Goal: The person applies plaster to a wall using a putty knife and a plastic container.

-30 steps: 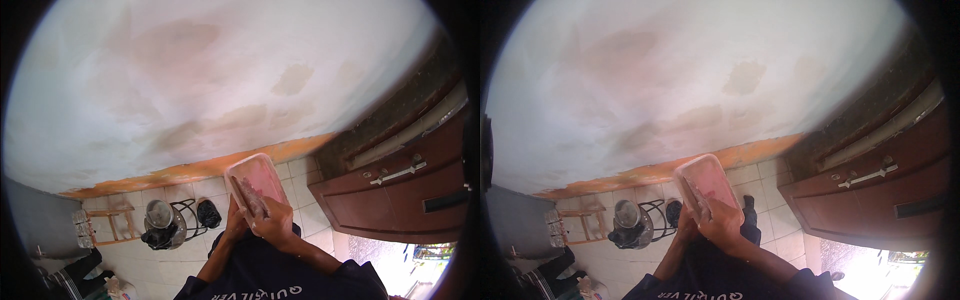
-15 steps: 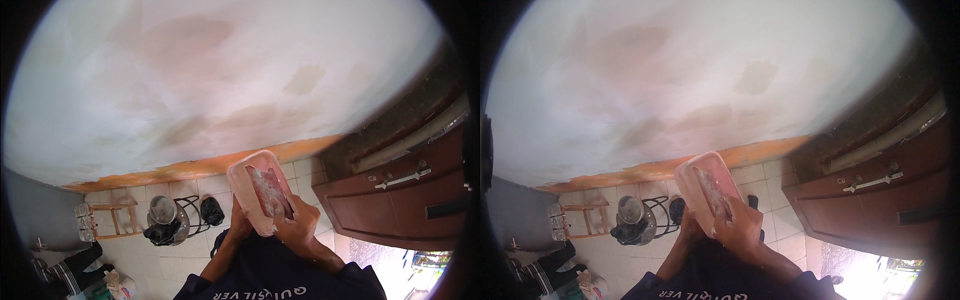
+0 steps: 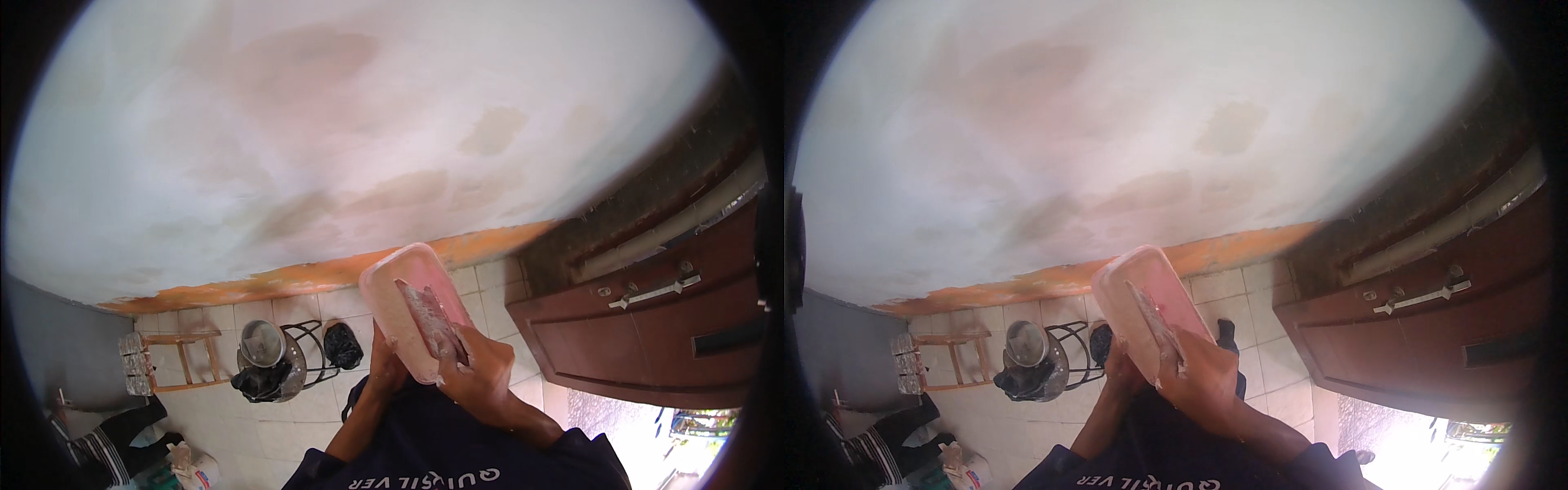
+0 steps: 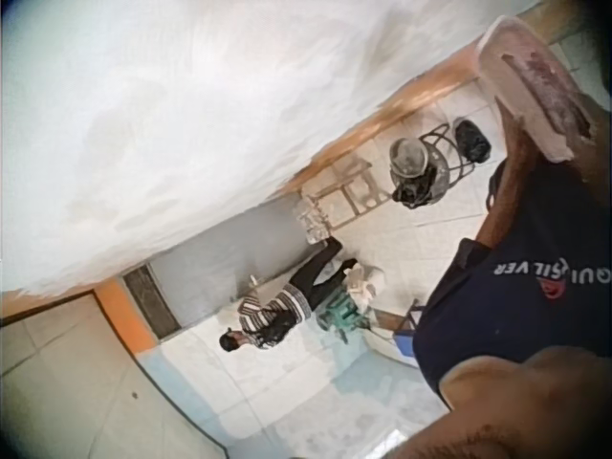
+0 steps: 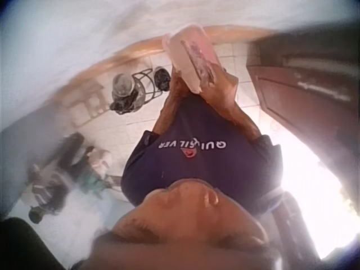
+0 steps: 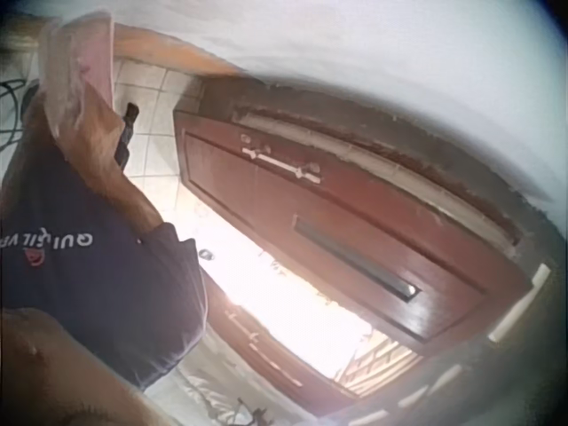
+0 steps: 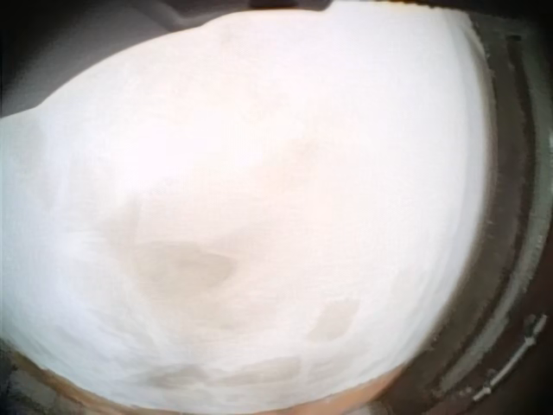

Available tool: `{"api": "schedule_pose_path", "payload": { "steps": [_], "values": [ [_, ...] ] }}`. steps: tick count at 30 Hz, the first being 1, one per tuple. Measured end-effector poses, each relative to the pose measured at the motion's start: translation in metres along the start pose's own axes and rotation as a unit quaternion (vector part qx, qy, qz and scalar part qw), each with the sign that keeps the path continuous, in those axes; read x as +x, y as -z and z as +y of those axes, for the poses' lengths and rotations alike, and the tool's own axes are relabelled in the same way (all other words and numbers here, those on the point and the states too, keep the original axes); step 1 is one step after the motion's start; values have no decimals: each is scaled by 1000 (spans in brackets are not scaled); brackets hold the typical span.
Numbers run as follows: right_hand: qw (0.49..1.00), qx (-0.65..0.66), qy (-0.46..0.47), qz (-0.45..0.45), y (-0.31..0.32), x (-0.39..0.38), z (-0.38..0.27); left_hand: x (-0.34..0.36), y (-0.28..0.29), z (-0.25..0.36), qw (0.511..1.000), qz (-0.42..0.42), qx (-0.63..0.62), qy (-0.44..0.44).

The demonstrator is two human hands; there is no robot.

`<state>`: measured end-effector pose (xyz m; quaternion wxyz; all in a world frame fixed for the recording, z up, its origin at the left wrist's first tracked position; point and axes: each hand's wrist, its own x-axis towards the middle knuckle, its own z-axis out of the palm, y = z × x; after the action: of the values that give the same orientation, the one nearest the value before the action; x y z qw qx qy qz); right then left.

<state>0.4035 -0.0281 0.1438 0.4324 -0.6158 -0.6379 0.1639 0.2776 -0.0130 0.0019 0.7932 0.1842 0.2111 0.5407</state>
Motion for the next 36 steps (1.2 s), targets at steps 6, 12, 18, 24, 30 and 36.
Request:
{"api": "schedule_pose_path", "payload": {
  "steps": [6, 12, 18, 24, 30, 36],
  "values": [
    [999, -8, 33, -23, -28, -10, 21, 1, -17, 9, 999, -34, 0, 5],
    [1000, -11, -3, -12, -1, -1, -6, -2, -9, 6, 999, -43, 2, -16],
    [998, -15, 56, -5, -34, -11, 21, -3, -9, 5, 999, -33, -14, 17],
    [998, -29, -30, -50, -6, -2, -2, -2, -5, 2, 999, -34, -25, -6],
    [999, -13, 35, -31, -34, -12, 20, -3, -16, 11, 999, -22, -23, 8],
    [999, 22, -4, -29, -11, -1, 2, -2, -5, 4, 998, -44, -40, -29]
  ]
}}
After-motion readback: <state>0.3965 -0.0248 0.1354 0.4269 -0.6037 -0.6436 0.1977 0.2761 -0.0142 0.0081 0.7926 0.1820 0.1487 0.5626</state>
